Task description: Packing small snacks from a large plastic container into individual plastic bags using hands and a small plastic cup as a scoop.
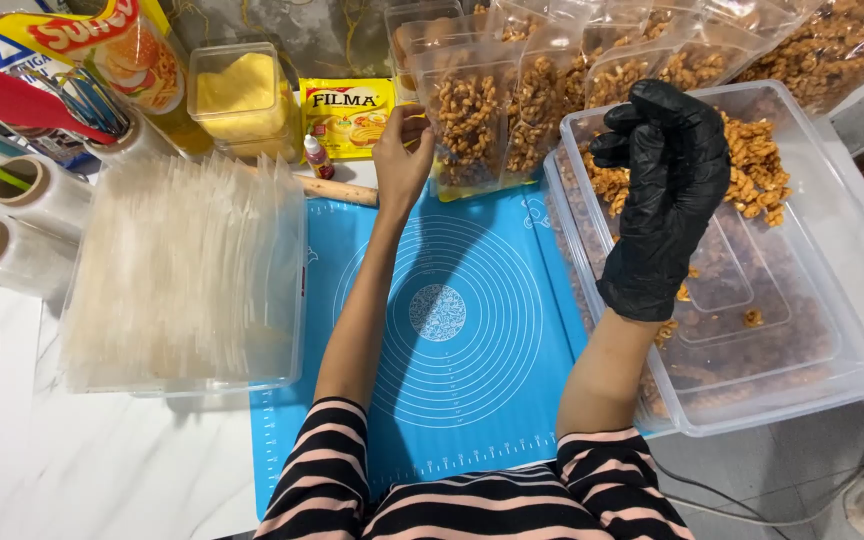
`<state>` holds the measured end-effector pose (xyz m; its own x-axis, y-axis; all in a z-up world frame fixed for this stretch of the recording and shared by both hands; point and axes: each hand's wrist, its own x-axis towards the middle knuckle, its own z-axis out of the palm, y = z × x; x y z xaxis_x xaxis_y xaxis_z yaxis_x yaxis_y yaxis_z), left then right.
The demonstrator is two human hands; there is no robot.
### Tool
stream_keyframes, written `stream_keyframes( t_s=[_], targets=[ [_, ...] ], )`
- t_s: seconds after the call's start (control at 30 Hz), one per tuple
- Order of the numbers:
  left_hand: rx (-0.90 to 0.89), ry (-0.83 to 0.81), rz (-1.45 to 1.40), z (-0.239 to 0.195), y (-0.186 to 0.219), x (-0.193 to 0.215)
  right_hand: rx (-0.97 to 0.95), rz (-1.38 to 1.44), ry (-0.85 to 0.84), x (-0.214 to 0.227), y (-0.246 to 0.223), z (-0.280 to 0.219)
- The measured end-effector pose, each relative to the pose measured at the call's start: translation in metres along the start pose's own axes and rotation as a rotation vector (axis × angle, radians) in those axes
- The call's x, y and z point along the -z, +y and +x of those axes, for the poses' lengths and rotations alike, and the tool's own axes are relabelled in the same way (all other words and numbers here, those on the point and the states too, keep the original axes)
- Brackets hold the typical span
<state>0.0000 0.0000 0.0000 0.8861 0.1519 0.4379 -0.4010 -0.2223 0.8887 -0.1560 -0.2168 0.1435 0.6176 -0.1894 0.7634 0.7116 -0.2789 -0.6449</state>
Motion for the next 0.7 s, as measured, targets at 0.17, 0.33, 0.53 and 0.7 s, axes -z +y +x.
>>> stream_keyframes(
  t_s=[0.17, 0.33, 0.53, 0.7],
  targets=[
    [-0.088, 0.087, 0.078, 0.005, 0.009, 0.011, -0.061, 0.034, -0.017, -0.013, -0.01, 0.002],
    [-0.209, 0.155, 0.175, 0.008, 0.024, 0.031, -0.066, 0.013, -0.076, -0.017, 0.001, 0.001],
    [-0.323, 0.209, 0.337, -0.007, 0.069, 0.095, -0.007, -0.001, -0.197, -0.026, 0.023, -0.001],
    [-0.019, 0.186, 1.029, -0.033, 0.042, 0.172, 0.045, -0.007, -0.294, -0.032, 0.029, -0.003]
  ],
)
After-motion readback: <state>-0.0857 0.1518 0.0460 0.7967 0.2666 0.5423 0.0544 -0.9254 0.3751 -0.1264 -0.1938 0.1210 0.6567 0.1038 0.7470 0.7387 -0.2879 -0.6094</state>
